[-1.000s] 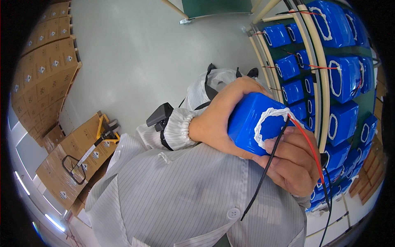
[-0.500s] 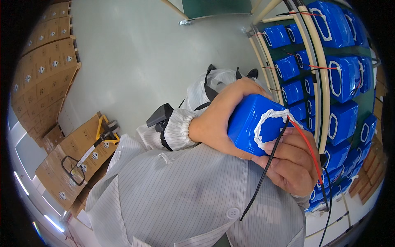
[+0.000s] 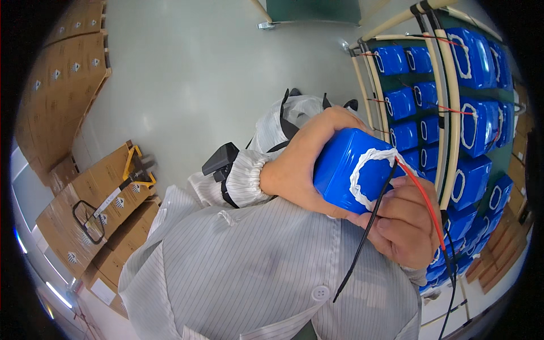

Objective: Inspecting and assembling wiring on blue battery pack units in a factory setting.

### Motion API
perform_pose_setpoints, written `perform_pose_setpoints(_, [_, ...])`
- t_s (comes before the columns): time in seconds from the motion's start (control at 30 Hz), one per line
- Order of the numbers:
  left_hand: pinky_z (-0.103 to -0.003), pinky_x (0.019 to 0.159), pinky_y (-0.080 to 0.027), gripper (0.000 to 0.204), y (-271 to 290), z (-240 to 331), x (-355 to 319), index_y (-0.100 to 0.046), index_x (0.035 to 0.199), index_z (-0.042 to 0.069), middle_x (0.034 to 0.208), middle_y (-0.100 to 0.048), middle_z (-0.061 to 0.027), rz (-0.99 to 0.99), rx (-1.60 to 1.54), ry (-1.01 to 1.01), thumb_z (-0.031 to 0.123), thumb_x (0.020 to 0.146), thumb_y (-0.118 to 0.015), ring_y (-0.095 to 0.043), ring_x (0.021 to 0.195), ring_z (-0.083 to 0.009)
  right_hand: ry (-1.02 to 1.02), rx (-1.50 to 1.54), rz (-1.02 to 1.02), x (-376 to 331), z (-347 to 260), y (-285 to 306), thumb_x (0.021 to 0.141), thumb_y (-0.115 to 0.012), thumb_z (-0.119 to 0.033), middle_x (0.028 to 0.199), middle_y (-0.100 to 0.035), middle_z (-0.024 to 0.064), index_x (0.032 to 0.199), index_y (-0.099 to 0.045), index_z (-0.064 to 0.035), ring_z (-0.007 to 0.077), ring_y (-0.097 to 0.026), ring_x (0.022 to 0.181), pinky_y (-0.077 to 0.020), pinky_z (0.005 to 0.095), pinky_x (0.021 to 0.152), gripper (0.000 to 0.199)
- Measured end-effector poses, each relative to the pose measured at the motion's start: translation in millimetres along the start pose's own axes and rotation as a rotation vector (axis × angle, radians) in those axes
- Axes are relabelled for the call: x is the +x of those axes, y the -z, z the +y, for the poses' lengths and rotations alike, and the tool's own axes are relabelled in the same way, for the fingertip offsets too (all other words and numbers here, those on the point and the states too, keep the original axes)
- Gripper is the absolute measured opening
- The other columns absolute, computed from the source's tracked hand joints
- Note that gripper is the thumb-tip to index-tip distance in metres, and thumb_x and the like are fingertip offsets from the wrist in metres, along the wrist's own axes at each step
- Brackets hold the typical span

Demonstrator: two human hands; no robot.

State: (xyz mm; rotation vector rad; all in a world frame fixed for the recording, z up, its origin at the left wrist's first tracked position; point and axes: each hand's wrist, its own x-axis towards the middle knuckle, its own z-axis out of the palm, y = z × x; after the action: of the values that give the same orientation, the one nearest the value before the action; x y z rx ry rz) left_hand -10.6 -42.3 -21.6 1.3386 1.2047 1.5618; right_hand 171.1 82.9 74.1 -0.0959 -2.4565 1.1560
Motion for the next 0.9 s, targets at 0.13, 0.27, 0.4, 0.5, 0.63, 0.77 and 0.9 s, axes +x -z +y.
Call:
perform_pose_setpoints(0.13, [-0.046,0.105,-0.041,0.109,11.2,1.2,-12.8,-0.039,0.136,0.004,0.131,-0.054,-0.0201,0.026,-0.010,0.012,0.045,0.055,-0.099,-0.053,0.123,-0.0318,0.020,0.068,0.063,16.9,1.0,-11.0,0.057,-0.094,-0.013,0.090,-0.070,0.0092,0.088,-0.064,-0.0081,0.0242,-0.067,0.080,-0.0572,0.0423,0.083,0.044])
perform_pose_setpoints(0.27, [-0.046,0.106,-0.041,0.108,20.1,0.5,-25.3,-0.039,0.136,0.004,0.132,-0.054,-0.0199,0.064,-0.010,0.013,0.045,0.055,-0.099,-0.053,0.123,-0.0316,0.046,0.082,-0.089,28.0,1.3,-21.3,0.064,-0.093,-0.008,0.084,-0.064,0.0091,0.094,-0.056,-0.0086,0.0252,-0.063,0.078,-0.0541,0.0480,0.086,0.047])
perform_pose_setpoints(0.4, [-0.046,0.105,-0.040,0.110,28.0,3.1,-34.1,-0.039,0.136,0.005,0.130,-0.054,-0.0190,0.103,-0.014,0.032,0.043,0.054,-0.101,-0.053,0.123,-0.0317,0.036,0.124,-0.004,30.1,8.8,-18.2,0.075,-0.081,-0.001,0.083,-0.057,0.0090,0.094,-0.055,-0.0077,0.0229,-0.058,0.078,-0.0539,0.0461,0.081,0.032])
perform_pose_setpoints(0.5, [-0.045,0.104,-0.041,0.111,29.2,0.9,-39.8,-0.038,0.136,0.005,0.129,-0.054,-0.0183,0.104,-0.031,0.044,0.043,0.053,-0.101,-0.053,0.123,-0.0316,-0.169,0.125,0.389,9.6,20.0,-22.2,0.069,-0.080,0.002,0.082,-0.052,0.0085,0.094,-0.057,-0.0099,0.0213,-0.054,0.074,-0.0534,0.0404,0.075,0.035])
perform_pose_setpoints(0.63, [-0.044,0.102,-0.043,0.114,33.1,-10.5,-39.3,-0.037,0.136,0.005,0.129,-0.054,-0.0186,0.072,-0.076,-0.017,0.045,0.052,-0.102,-0.054,0.121,-0.0309,-0.584,0.275,0.534,-7.8,60.0,-15.0,0.079,-0.055,0.005,0.086,-0.055,0.0071,0.100,-0.054,-0.0083,0.0186,-0.056,0.080,-0.0472,0.0328,0.080,0.025])
perform_pose_setpoints(0.77, [-0.043,0.100,-0.045,0.115,24.2,-25.0,-35.6,-0.037,0.136,0.006,0.129,-0.054,-0.0192,0.062,-0.101,-0.024,0.047,0.050,-0.102,-0.056,0.119,-0.0303,-0.896,0.678,0.186,-10.9,91.7,-45.1,0.081,-0.050,-0.001,0.131,-0.063,0.0157,0.145,-0.039,-0.0008,0.0277,-0.060,0.124,-0.0427,0.0381,0.108,0.065])
perform_pose_setpoints(0.9, [-0.041,0.102,-0.046,0.109,20.3,-25.7,-36.0,-0.043,0.136,0.005,0.128,-0.055,-0.0138,0.090,-0.215,0.018,0.043,0.052,-0.101,-0.057,0.118,-0.0287,-1.021,0.651,0.082,-13.4,100.3,-71.1,0.088,-0.055,0.005,0.116,-0.065,0.0112,0.134,-0.051,-0.0006,0.0193,-0.062,0.110,-0.0462,0.0342,0.101,0.046])
